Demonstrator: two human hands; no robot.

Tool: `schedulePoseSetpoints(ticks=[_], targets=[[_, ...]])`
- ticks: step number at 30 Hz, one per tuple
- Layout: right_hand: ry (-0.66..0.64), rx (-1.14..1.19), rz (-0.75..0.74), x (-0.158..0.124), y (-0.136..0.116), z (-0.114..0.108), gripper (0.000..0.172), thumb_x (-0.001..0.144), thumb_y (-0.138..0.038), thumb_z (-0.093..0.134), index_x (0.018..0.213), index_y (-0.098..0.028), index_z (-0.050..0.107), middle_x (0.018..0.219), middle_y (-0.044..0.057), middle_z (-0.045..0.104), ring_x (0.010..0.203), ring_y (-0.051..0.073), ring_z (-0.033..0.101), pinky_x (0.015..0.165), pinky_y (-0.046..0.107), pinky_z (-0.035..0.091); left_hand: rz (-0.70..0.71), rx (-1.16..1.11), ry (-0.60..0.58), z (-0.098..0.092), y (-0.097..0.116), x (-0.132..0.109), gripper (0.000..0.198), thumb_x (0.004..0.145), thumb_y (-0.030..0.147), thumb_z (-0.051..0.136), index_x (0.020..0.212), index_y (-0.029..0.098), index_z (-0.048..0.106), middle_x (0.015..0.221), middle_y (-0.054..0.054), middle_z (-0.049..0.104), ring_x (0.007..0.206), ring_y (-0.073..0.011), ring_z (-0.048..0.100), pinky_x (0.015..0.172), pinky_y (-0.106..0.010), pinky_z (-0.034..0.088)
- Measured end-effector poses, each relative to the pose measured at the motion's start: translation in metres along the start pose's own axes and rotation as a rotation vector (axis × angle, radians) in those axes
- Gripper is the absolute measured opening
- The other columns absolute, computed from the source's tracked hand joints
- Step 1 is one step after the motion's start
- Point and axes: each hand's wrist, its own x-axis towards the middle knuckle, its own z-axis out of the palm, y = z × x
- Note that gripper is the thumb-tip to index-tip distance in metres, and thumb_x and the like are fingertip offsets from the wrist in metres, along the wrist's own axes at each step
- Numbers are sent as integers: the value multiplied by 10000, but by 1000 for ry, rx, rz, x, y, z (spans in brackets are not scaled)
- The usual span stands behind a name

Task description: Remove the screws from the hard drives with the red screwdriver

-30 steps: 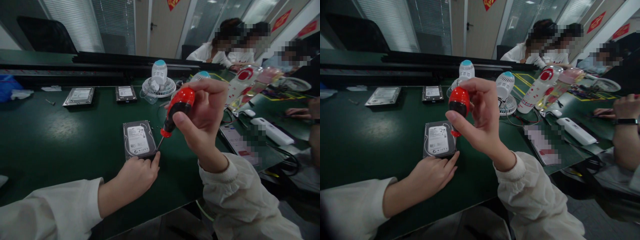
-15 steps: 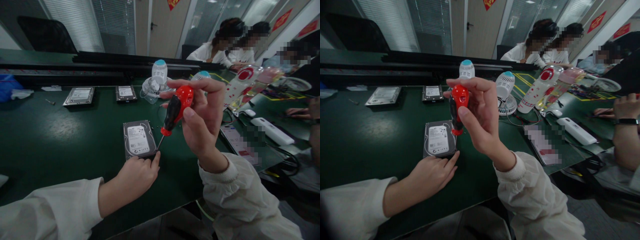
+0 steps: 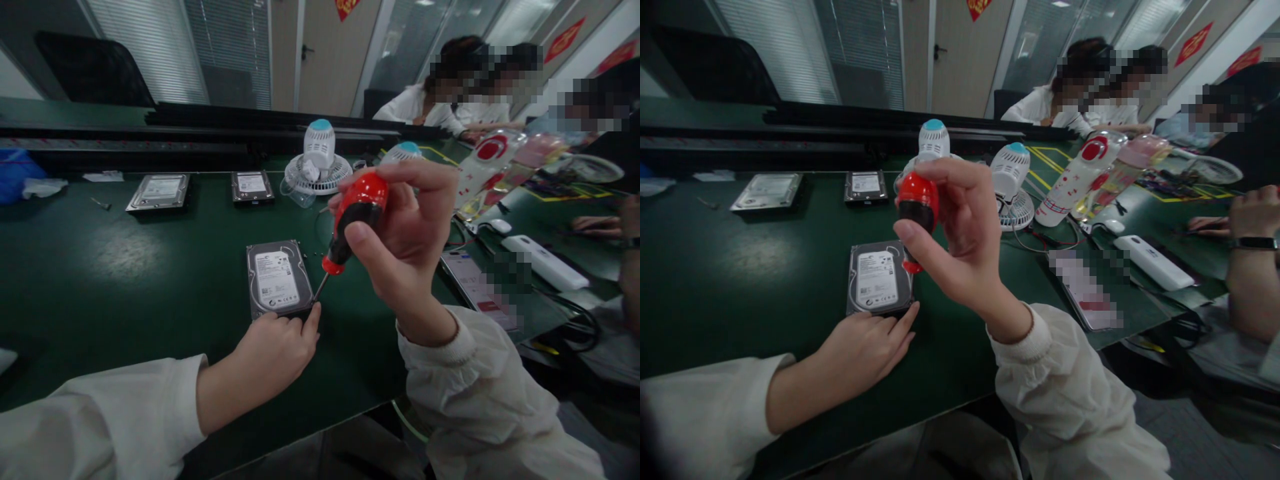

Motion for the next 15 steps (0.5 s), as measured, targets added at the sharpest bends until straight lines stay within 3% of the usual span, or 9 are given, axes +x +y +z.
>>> schedulePoseSetpoints(ticks=[3,8,12,15], targets=[[55,-27,-12,-1,3,0,403,775,-388,725,1134,-359,545,1062,7,572,963,213,652,808,419,615,2,3,-5,0,-1,-1,455,983,219,494,1366,-24,530,759,-111,715,573,-218,668,498,-340,510],[-12,40,48,-2,4,0,345,864,-455,588,1189,-375,505,1132,5,599,1110,243,633,876,476,602,0,-10,-4,-1,-1,-1,449,976,207,503,1360,-24,536,734,-96,708,573,-216,670,503,-337,507],[55,-46,-8,-1,3,1,363,800,-382,682,1136,-375,545,1054,4,576,966,216,643,778,416,611,-2,1,4,-1,-1,-1,452,979,217,497,1363,-18,536,756,-107,715,577,-215,672,499,-331,500],[65,-50,-25,-2,5,0,364,799,-414,658,1150,-367,573,1085,21,562,984,233,639,814,439,614,-9,-7,3,-1,-1,-2,453,984,224,490,1366,-15,536,753,-106,714,571,-213,669,499,-332,500]])
